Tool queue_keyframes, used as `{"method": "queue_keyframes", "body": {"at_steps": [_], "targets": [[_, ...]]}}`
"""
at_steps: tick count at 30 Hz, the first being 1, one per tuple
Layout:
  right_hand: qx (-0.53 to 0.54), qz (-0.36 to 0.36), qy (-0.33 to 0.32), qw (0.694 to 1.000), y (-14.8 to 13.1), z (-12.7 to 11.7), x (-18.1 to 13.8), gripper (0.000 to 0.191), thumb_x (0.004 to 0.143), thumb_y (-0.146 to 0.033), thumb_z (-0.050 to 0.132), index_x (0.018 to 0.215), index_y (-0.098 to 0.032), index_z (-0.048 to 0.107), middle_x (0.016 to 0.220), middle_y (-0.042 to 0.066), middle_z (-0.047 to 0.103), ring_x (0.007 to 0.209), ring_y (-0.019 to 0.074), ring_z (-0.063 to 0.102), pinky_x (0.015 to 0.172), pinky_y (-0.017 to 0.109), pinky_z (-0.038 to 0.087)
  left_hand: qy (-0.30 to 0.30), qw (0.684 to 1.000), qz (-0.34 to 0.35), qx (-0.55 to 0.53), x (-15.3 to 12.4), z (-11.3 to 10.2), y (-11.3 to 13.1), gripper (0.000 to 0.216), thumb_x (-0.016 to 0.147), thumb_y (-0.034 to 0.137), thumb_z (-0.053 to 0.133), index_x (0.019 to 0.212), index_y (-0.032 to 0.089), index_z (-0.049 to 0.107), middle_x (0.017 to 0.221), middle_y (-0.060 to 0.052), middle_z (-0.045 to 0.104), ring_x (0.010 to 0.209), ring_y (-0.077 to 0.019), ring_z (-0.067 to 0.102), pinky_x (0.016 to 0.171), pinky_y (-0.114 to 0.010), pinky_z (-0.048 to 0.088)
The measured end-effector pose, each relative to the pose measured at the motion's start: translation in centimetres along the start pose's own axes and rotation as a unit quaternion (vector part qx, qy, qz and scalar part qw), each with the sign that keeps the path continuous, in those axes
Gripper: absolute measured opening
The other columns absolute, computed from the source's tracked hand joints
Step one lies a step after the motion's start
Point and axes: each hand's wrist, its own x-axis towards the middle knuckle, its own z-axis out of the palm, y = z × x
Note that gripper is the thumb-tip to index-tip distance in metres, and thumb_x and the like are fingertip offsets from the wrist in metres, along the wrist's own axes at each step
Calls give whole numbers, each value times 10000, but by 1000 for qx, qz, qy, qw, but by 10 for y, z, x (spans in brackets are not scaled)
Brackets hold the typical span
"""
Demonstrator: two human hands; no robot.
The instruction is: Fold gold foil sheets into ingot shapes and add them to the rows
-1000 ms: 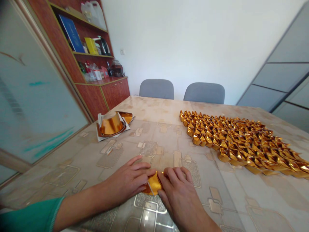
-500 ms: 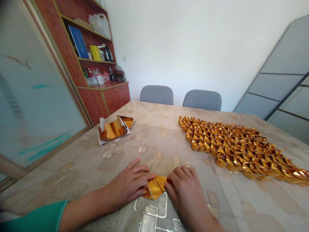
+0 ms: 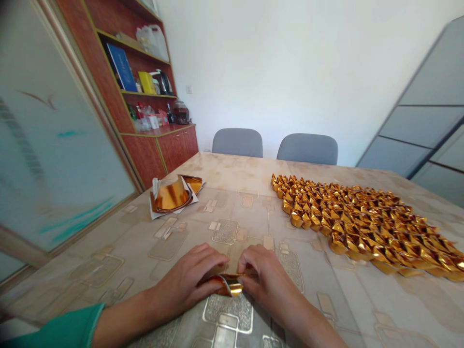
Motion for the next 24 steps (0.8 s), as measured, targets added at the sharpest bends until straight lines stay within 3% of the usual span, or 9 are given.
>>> {"method": "queue_keyframes", "body": {"at_steps": [2,4,6,11,15,19,24], "targets": [[-3,-64,8,998,-6,-7,-3,138,870,-120,566,769,-207,529,812,1,606,797,173,554,713,292,393,47,999,25,5,3,0,0,140,961,270,506,882,179,576,815,-30,624,775,-177,534,677,-285,421],[-32,-118,13,992,-10,-12,-6,132,904,-138,534,797,-212,508,821,1,607,798,175,540,738,311,382,81,995,57,31,5,2,0,223,975,213,447,789,175,564,760,-27,595,721,-161,507,634,-274,390],[-79,-141,5,987,-10,-13,-8,133,904,-124,528,808,-211,494,813,0,607,794,177,522,747,322,366,87,989,87,78,7,5,1,256,979,196,437,756,171,560,733,-21,577,678,-152,479,601,-277,359],[-140,-114,-44,983,2,1,-17,156,859,-54,509,818,-203,489,828,3,593,807,179,497,761,322,366,-1,980,136,143,5,8,2,282,988,210,439,734,169,555,732,-15,564,666,-153,478,589,-282,356],[-135,-96,-81,983,2,4,-19,131,855,-73,532,864,-203,523,870,8,603,847,181,505,814,330,378,-95,983,139,70,-3,-2,0,343,930,497,516,938,169,615,874,-49,613,781,-190,541,667,-302,438],[-130,-115,-113,978,-5,-7,-16,65,932,-179,534,908,-212,585,922,14,635,881,182,528,845,343,379,-105,982,148,55,-13,-11,-1,298,978,406,459,1111,179,598,941,-70,644,857,-202,566,770,-321,466],[-89,-111,-130,981,-5,-16,-11,131,982,-279,524,975,-238,649,918,7,669,890,171,571,867,344,385,-108,983,142,46,-17,-11,0,265,971,331,482,1148,166,591,967,-78,658,910,-207,573,835,-330,477]]}}
